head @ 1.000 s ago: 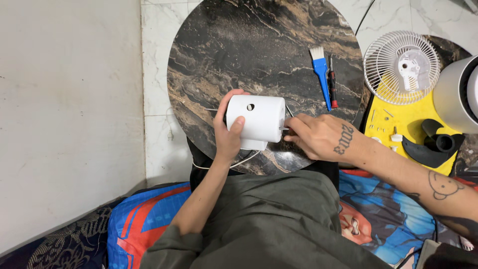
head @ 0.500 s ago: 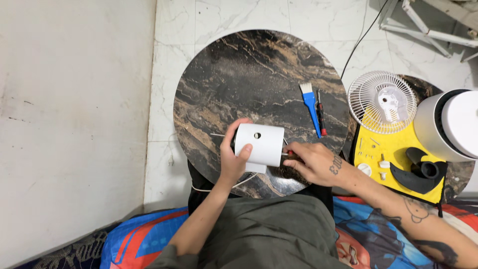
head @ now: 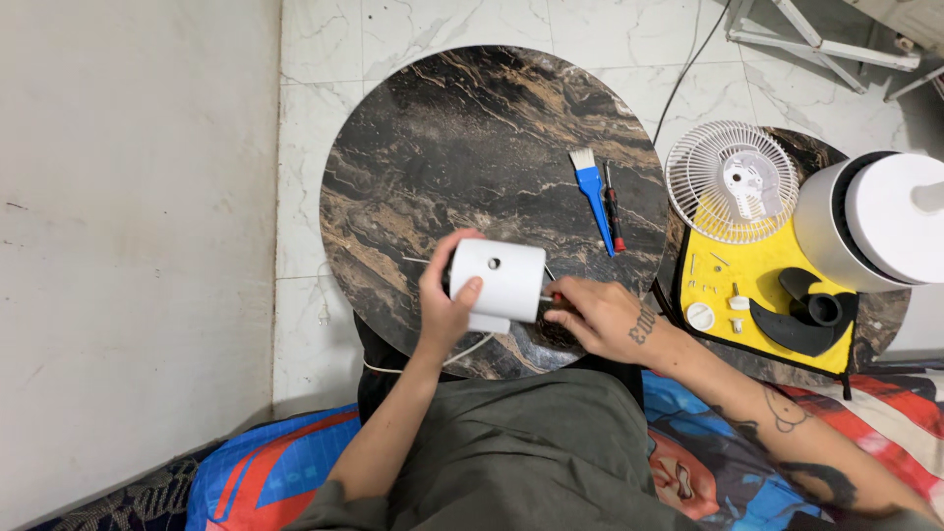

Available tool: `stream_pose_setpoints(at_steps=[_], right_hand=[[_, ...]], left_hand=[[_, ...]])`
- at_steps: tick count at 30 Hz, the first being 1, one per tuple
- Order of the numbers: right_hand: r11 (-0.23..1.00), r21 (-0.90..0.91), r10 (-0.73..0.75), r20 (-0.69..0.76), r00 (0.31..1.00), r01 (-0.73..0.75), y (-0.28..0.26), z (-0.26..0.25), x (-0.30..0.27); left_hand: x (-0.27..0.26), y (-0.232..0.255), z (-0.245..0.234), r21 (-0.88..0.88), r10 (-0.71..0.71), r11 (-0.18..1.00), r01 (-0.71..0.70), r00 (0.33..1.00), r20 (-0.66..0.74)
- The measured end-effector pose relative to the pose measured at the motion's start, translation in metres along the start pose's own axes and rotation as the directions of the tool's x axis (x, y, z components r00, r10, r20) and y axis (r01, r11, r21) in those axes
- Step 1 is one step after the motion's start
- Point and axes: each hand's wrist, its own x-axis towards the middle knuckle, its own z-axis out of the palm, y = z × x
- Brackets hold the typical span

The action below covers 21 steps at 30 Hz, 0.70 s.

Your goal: The person assembles a small white appliance by inserting a screwdriver into the central hub, rotating it, and then attaching a white cap. They also use a blue brush to clean a small white component before inserting it into the device.

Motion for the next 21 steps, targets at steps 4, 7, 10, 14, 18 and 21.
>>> stream_pose_setpoints(at_steps=[4,7,10,14,18,21], right_hand=[[0.997,-0.043,0.063,-0.164,0.984,-0.071,0.01,-0.011,-0.008],[0.993,0.026,0.118,-0.284,0.952,-0.116,0.036,-0.018,-0.006],[0.975,0.103,0.22,-0.401,0.89,-0.194,0.061,-0.003,0.004],[0.97,-0.176,0.029,-0.609,0.792,-0.171,0.087,0.028,0.028],[0.924,-0.242,0.08,-0.633,0.77,-0.295,0.1,0.059,0.044],[0.914,-0.259,0.074,-0.649,0.757,-0.311,0.103,0.07,0.049]], left_hand=[[0.009,-0.015,-0.013,-0.047,-0.042,0.998,0.037,0.992,-0.119],[0.016,-0.017,-0.025,-0.214,-0.04,0.977,0.007,0.987,-0.152],[0.021,-0.018,-0.027,-0.293,-0.05,0.956,0.007,0.989,-0.141],[0.018,-0.022,-0.023,-0.379,-0.111,0.924,0.058,0.987,-0.12],[0.016,-0.03,-0.019,-0.491,-0.199,0.861,0.133,0.976,-0.085],[0.016,-0.036,-0.016,-0.615,-0.192,0.776,0.143,0.981,-0.015]])
